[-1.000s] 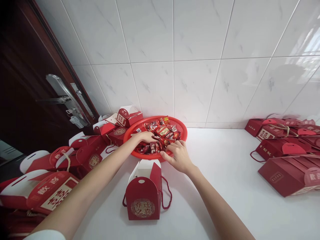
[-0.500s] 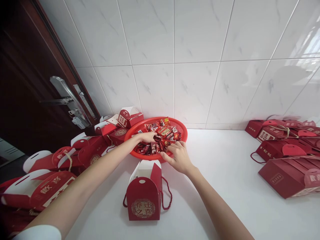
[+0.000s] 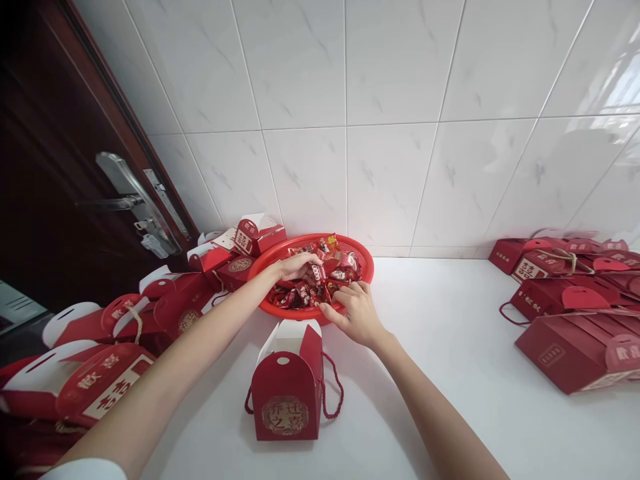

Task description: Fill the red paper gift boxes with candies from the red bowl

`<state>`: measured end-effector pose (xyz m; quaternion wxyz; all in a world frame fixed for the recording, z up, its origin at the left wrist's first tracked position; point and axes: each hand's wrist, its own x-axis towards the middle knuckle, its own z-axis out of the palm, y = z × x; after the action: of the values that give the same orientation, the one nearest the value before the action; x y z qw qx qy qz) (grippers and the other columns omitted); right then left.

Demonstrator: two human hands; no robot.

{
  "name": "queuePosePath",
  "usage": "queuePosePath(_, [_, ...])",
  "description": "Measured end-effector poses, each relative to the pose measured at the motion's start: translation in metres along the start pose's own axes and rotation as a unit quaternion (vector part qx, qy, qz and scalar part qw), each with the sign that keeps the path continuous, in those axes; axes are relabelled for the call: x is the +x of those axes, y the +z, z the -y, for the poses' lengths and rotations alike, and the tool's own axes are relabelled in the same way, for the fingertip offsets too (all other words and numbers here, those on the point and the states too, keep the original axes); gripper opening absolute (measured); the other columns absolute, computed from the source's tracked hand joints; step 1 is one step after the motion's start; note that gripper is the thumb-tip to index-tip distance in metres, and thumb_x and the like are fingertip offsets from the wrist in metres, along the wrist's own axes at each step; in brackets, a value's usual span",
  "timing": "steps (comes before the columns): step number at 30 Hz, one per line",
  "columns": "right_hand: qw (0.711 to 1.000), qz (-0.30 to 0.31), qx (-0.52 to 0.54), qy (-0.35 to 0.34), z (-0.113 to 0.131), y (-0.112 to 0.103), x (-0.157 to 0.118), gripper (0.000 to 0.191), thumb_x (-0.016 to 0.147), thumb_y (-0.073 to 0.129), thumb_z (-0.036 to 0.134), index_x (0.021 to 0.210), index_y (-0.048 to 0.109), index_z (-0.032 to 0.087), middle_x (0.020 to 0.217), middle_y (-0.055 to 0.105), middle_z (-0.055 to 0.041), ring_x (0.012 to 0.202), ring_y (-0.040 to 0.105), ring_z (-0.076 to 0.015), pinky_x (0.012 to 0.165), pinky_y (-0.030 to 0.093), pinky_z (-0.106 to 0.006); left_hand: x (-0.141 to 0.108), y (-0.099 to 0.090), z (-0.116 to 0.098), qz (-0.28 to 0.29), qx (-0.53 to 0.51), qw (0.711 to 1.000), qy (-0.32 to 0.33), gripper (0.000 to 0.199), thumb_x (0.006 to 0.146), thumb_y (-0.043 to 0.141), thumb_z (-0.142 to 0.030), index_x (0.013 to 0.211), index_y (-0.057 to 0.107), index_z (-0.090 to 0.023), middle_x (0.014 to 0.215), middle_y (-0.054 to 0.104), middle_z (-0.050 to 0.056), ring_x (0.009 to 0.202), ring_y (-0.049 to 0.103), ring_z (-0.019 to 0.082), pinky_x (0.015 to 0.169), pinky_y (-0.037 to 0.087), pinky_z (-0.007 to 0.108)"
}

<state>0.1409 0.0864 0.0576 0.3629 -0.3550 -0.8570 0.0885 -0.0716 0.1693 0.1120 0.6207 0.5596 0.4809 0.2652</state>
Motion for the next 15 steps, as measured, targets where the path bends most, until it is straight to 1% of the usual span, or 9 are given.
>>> queuePosePath(4, [1.0,-0.001,0.002,0.0,-0.0004,0.0005,-0.0001,0.053,0.101,0.037,0.059,0.065,0.05,0.022,0.067,0.06,-0.0017,0.072,0.049,-0.0188,0.087,0.035,-0.038,-0.0002,0.0004,-0.0018,0.003,-0.005,1.0,-0.018,0.02,0.075,0.069,-0.032,0.066,0.06,-0.017,0.06,0.069,0.003,0.059,0.066,0.017,0.067,0.055,0.03])
queuePosePath(6, [1.0,-0.001,0.002,-0.001,-0.0006,0.0007,-0.0001,0.053,0.101,0.036,0.06,0.066,0.05,0.022,0.066,0.06,-0.0017,0.072,0.049,-0.0187,0.087,0.035,-0.038,0.0008,-0.0013,-0.0008,0.002,-0.005,1.0,-0.022,0.022,0.078,0.067,-0.034,0.067,0.06,-0.017,0.06,0.069,0.003,0.06,0.068,0.018,0.068,0.055,0.03])
queuePosePath(9, [1.0,0.001,-0.002,-0.002,-0.0006,0.0005,0.0,0.053,0.101,0.036,0.059,0.066,0.05,0.022,0.066,0.06,-0.0019,0.072,0.049,-0.0186,0.087,0.036,-0.038,0.0034,-0.0036,0.0015,-0.011,-0.006,1.0,-0.012,0.028,0.081,0.064,-0.04,0.066,0.057,-0.017,0.055,0.066,0.002,0.054,0.064,0.016,0.059,0.051,0.028])
queuePosePath(11, [1.0,0.002,-0.007,0.0,-0.0003,0.0002,0.0002,0.052,0.101,0.037,0.058,0.065,0.051,0.022,0.067,0.061,-0.0022,0.073,0.051,-0.0188,0.087,0.036,-0.038,0.0043,-0.0039,0.0021,-0.022,-0.003,1.0,0.004,0.029,0.081,0.065,-0.042,0.067,0.058,-0.017,0.054,0.064,0.001,0.051,0.061,0.015,0.053,0.048,0.027])
queuePosePath(13, [1.0,0.006,-0.008,0.006,0.0002,-0.0001,0.0007,0.05,0.101,0.04,0.056,0.066,0.052,0.022,0.068,0.063,-0.0023,0.074,0.053,-0.0192,0.087,0.037,-0.038,0.0033,-0.0032,0.0011,-0.023,0.004,1.0,0.018,0.028,0.081,0.068,-0.042,0.073,0.062,-0.016,0.058,0.067,0.002,0.052,0.06,0.015,0.052,0.046,0.026])
queuePosePath(15, [1.0,0.008,0.006,0.017,0.001,-0.0002,0.0017,0.046,0.1,0.044,0.054,0.068,0.054,0.022,0.07,0.064,-0.0021,0.076,0.055,-0.0198,0.089,0.038,-0.039,0.0001,-0.0018,-0.0017,-0.014,0.011,1.0,0.016,0.029,0.08,0.07,-0.043,0.077,0.065,-0.015,0.065,0.071,0.005,0.055,0.061,0.015,0.054,0.046,0.026])
